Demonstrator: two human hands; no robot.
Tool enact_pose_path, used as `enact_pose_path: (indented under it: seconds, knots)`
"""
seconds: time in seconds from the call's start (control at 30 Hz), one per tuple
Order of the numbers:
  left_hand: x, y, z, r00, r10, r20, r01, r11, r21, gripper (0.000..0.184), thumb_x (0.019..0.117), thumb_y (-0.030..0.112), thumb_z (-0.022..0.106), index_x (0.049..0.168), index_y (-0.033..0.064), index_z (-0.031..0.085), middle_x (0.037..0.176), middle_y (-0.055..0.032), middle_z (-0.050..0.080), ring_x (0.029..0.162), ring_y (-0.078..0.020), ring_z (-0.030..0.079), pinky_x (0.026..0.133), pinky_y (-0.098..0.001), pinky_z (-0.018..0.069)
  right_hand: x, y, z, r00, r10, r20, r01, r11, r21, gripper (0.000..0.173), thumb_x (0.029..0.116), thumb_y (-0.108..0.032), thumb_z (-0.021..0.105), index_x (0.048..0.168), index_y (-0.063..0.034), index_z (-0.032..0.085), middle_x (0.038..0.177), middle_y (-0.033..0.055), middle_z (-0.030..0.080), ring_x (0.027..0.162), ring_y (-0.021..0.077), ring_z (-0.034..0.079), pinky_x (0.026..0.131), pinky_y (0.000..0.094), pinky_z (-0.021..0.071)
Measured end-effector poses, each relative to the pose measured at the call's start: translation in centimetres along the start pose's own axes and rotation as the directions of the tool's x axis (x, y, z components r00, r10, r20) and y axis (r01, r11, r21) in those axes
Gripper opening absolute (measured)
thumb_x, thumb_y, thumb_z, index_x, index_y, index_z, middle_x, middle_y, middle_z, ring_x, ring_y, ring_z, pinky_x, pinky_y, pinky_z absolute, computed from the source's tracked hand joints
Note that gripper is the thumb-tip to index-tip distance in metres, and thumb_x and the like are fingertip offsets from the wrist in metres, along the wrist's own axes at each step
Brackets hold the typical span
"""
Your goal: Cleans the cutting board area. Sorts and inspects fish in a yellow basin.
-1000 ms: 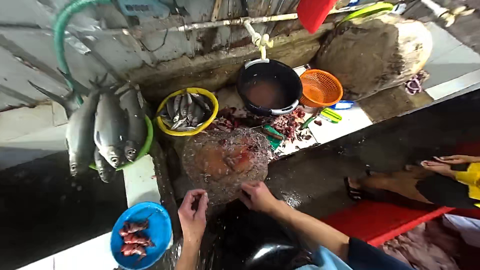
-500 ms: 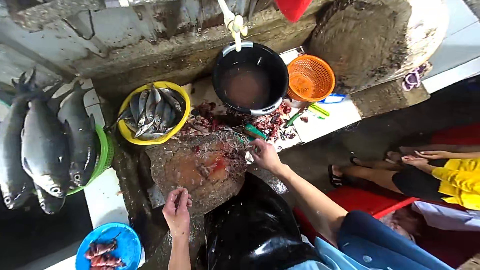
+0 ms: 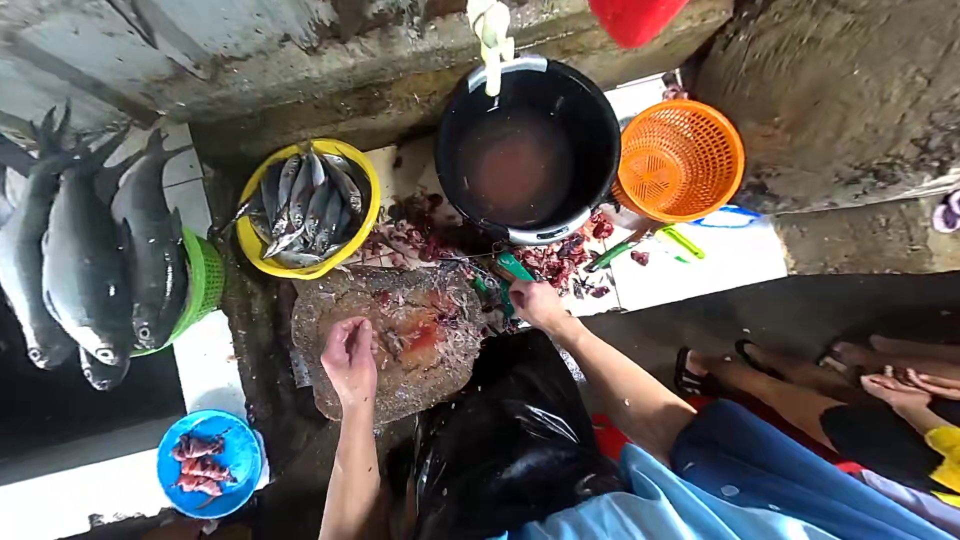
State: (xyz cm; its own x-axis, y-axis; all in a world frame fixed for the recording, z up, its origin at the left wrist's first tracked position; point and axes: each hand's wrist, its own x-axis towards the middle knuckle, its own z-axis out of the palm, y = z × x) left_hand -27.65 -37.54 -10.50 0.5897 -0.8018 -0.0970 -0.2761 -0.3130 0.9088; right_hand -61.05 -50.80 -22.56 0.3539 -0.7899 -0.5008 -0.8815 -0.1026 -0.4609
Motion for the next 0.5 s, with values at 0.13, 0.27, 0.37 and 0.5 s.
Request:
enact_pose_path:
  seconds: [0.13,0.27,0.37,0.5]
  knots:
    - [-1.9,0.6,5.0,0.992,-0.057,0.112,0.056,0.998,0.009,0.016,0.1006,0.009,0.060,0.110,-0.0024,0.067,0.085,-0.0059,0.071,0.065,-0.0123,0.068,0.059,-0.0286,0.0603,-1.0,-0.6,2.9,0.976,0.053,0.210,-0.011,0.980,-0.200,0.047,0.0945,-0.031,0.062,0.131,-0.0024,0.060,0.122,0.0287,0.065,0.106,0.0501,0.066,0.083,0.0699,0.0518]
    - [-3.0,1.9,8.8,0.977,-0.013,0.214,0.005,0.999,0.039,0.018,0.0990,0.012,0.063,0.111,0.0000,0.069,0.093,-0.0059,0.075,0.073,-0.0119,0.071,0.065,-0.0304,0.0623,-1.1,-0.6,5.3,0.984,0.027,0.178,0.026,0.957,-0.289,0.044,0.0964,-0.009,0.054,0.138,0.0054,0.051,0.129,0.0319,0.060,0.105,0.0511,0.066,0.080,0.0658,0.0534]
    - [-3.0,2.9,9.0,0.974,0.043,0.225,-0.055,0.997,0.051,0.017,0.0993,0.014,0.063,0.110,0.0032,0.070,0.094,-0.0036,0.074,0.076,-0.0099,0.070,0.068,-0.0294,0.0617,-2.3,-0.9,4.1,0.988,-0.074,0.133,0.107,0.961,-0.255,0.043,0.0995,-0.021,0.051,0.133,0.0055,0.055,0.122,0.0308,0.064,0.101,0.0501,0.068,0.079,0.0651,0.0533]
    - [-3.0,3.2,7.7,0.982,0.071,0.176,-0.080,0.996,0.045,0.017,0.0993,0.014,0.062,0.110,0.0034,0.070,0.092,-0.0028,0.074,0.073,-0.0085,0.070,0.066,-0.0277,0.0613,-4.5,-1.2,-0.4,0.926,-0.278,-0.254,0.242,0.956,-0.164,0.038,0.0994,-0.033,0.052,0.104,-0.0003,0.070,0.093,0.0204,0.073,0.079,0.0391,0.073,0.065,0.0567,0.0571]
